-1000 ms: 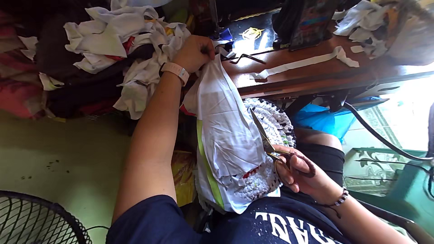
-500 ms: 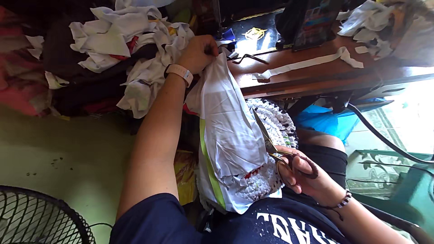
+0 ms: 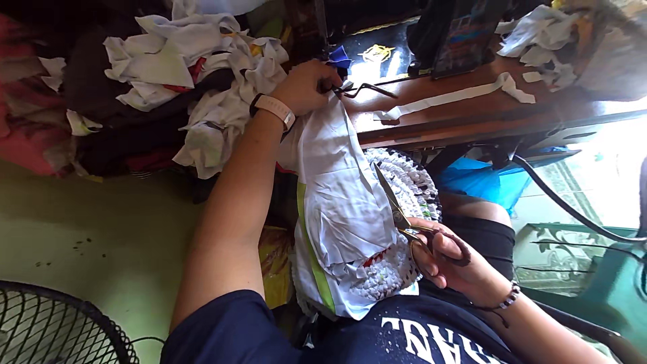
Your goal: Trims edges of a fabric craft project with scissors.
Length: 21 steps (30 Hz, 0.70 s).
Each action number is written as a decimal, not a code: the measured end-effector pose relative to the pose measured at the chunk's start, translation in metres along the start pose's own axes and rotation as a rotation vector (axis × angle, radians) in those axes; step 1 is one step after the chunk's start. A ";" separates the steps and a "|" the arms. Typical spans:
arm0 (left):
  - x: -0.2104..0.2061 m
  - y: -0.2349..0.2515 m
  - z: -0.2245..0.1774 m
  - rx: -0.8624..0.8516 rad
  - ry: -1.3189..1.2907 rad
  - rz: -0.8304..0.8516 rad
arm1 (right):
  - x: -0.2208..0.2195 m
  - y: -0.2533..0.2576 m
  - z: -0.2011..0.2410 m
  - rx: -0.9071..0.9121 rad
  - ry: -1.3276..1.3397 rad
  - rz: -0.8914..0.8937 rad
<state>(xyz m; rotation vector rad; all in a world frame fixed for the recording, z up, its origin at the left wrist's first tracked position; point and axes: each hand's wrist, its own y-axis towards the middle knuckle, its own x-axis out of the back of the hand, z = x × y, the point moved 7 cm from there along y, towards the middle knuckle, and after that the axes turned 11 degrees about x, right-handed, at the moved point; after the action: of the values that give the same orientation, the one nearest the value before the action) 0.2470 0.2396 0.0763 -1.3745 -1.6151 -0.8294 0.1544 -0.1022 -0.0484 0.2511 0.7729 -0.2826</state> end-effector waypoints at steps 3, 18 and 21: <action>-0.003 0.000 -0.008 -0.012 0.099 0.032 | 0.000 0.000 0.000 -0.002 -0.006 -0.006; -0.001 0.001 -0.012 -0.046 0.172 -0.016 | 0.001 0.000 0.000 -0.006 0.001 -0.002; -0.001 -0.001 -0.011 -0.053 0.151 -0.031 | 0.001 0.000 -0.001 -0.004 0.000 -0.003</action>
<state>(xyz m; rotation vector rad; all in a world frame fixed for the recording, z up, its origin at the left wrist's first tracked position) 0.2478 0.2290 0.0802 -1.2939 -1.5107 -0.9776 0.1549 -0.1020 -0.0495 0.2460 0.7738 -0.2837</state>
